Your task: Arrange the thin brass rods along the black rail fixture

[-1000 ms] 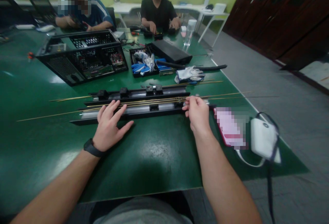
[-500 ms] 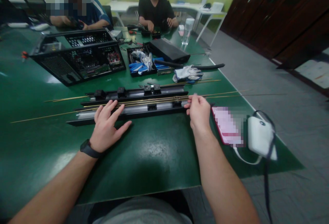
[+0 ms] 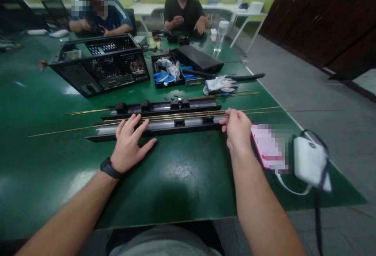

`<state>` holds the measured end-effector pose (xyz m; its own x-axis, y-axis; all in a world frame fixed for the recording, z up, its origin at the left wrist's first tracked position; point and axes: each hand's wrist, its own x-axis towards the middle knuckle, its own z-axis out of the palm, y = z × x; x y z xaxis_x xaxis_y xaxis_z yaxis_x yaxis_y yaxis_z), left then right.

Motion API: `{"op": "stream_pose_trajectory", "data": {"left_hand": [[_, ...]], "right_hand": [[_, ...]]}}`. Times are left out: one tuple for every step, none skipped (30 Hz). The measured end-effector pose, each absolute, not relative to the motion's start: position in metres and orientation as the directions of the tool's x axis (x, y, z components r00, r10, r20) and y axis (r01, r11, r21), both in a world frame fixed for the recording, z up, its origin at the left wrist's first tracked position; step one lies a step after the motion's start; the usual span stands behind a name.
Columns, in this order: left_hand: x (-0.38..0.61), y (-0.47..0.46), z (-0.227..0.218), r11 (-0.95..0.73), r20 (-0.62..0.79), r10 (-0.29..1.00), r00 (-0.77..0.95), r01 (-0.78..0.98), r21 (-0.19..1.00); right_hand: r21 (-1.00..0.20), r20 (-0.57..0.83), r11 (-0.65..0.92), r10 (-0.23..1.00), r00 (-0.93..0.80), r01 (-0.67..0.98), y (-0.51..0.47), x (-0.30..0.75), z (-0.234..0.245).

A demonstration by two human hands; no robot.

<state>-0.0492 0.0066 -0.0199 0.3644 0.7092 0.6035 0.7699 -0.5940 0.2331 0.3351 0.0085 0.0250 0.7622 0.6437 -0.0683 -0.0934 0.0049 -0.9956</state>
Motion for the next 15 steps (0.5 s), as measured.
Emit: {"op": "stream_pose_trajectory", "data": {"left_hand": [[-0.049,0.007,-0.020,-0.595,0.604,0.707,0.368,0.771,0.226],[-0.049,0.007,-0.020,-0.595,0.608,0.703,0.369,0.773,0.219],[-0.048,0.006,-0.020,-0.596,0.614,0.698,0.369,0.775,0.211],[-0.048,0.006,-0.020,-0.591,0.614,0.698,0.368,0.780,0.205],[-0.047,0.006,-0.021,-0.587,0.613,0.700,0.367,0.784,0.201],[-0.047,0.006,-0.021,-0.589,0.613,0.698,0.370,0.783,0.198],[-0.046,0.006,-0.021,-0.592,0.612,0.697,0.374,0.782,0.196],[-0.046,0.006,-0.021,-0.595,0.611,0.695,0.378,0.780,0.194],[-0.046,0.006,-0.022,-0.597,0.611,0.694,0.380,0.779,0.194],[-0.045,0.006,-0.022,-0.597,0.609,0.695,0.382,0.779,0.193],[-0.045,0.006,-0.023,-0.596,0.608,0.696,0.381,0.780,0.193],[-0.045,0.006,-0.023,-0.596,0.606,0.697,0.383,0.780,0.193],[-0.045,0.006,-0.024,-0.593,0.601,0.701,0.384,0.782,0.193],[-0.044,0.006,-0.024,-0.590,0.596,0.705,0.383,0.784,0.194],[-0.044,0.006,-0.025,-0.588,0.591,0.709,0.385,0.785,0.196]], "right_hand": [[-0.995,-0.072,0.004,0.648,0.758,-0.097,0.008,0.335,0.025],[-0.995,-0.074,0.001,0.654,0.752,-0.099,0.008,0.335,0.025],[-0.995,-0.077,-0.003,0.660,0.748,-0.100,0.008,0.334,0.026],[-0.995,-0.079,-0.009,0.662,0.746,-0.098,0.007,0.333,0.027],[-0.995,-0.081,-0.016,0.660,0.747,-0.095,0.007,0.331,0.028],[-0.995,-0.085,-0.023,0.655,0.751,-0.092,0.006,0.330,0.029],[-0.995,-0.088,-0.029,0.648,0.757,-0.091,0.006,0.330,0.031],[-0.995,-0.092,-0.033,0.642,0.761,-0.092,0.006,0.329,0.033],[-0.995,-0.095,-0.036,0.636,0.766,-0.094,0.005,0.329,0.035],[-0.995,-0.099,-0.042,0.632,0.769,-0.094,0.005,0.328,0.036],[-0.995,-0.102,-0.048,0.631,0.769,-0.093,0.005,0.328,0.037],[-0.994,-0.104,-0.055,0.631,0.769,-0.090,0.005,0.327,0.038],[-0.995,-0.104,-0.061,0.634,0.766,-0.085,0.005,0.326,0.038],[-0.995,-0.103,-0.067,0.641,0.760,-0.078,0.004,0.325,0.038],[-0.995,-0.099,-0.069,0.654,0.750,-0.071,0.003,0.323,0.037]]}}
